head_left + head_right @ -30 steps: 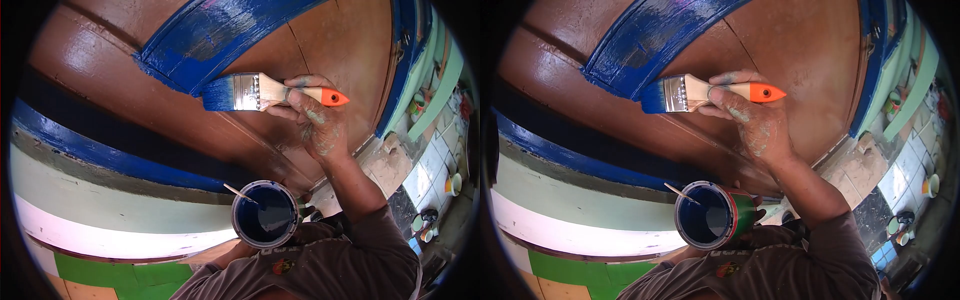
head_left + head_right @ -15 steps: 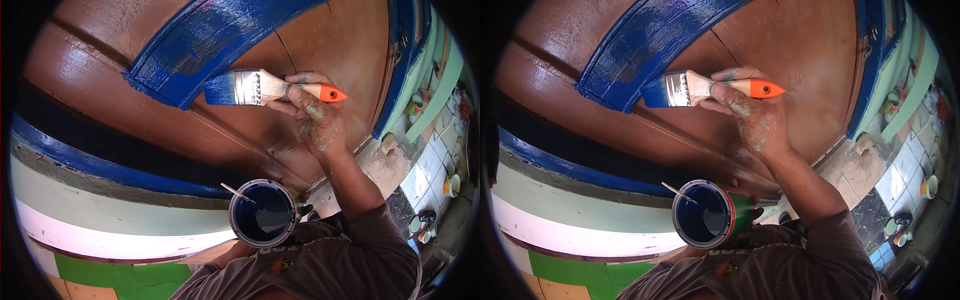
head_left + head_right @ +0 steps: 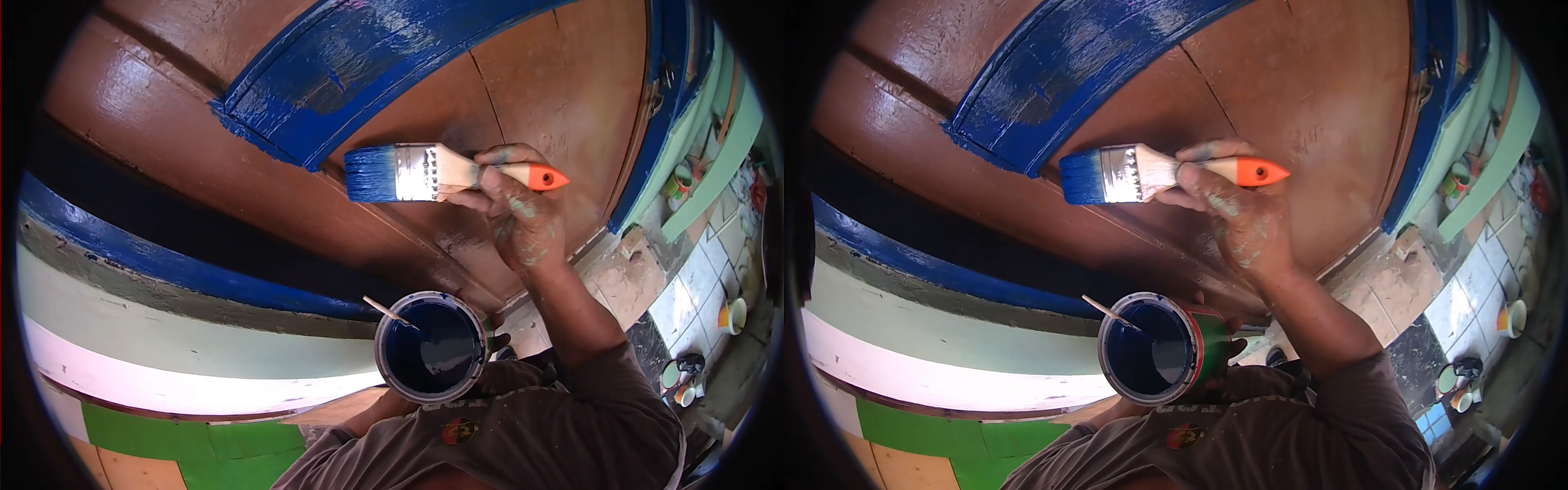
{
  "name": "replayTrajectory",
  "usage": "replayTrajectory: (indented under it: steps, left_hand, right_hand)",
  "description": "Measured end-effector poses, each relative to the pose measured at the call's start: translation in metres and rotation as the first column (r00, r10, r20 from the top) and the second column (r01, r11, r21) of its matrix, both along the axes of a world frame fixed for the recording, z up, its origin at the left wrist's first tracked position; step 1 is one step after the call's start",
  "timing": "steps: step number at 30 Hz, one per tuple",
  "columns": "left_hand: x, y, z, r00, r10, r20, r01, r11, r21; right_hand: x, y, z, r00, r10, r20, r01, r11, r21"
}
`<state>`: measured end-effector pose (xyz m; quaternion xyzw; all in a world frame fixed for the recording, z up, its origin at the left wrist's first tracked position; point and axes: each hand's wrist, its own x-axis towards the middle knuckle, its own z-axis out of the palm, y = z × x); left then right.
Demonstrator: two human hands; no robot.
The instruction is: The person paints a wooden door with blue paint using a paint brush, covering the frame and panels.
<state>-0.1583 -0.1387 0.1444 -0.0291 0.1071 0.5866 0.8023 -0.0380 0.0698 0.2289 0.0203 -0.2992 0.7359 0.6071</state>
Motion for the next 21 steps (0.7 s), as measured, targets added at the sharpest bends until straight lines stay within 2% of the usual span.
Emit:
replayTrajectory:
  steps: [11,14,21]
  left_hand:
    - [-0.005,-0.002,0.001,0.998,0.037,-0.047,-0.037,0.999,0.008]
    - [-0.003,-0.002,0.002,0.997,0.049,-0.059,-0.049,0.999,0.002]
    - [0.006,-0.003,0.006,0.994,0.076,-0.084,-0.076,0.997,0.002]
  right_hand:
    - [-0.009,0.012,0.01,0.996,-0.002,-0.089,0.006,0.999,0.039]
    - [-0.004,0.018,0.011,0.989,0.012,-0.147,-0.014,1.0,-0.012]
    - [0.012,0.025,0.014,0.989,0.006,-0.145,-0.006,1.0,0.002]
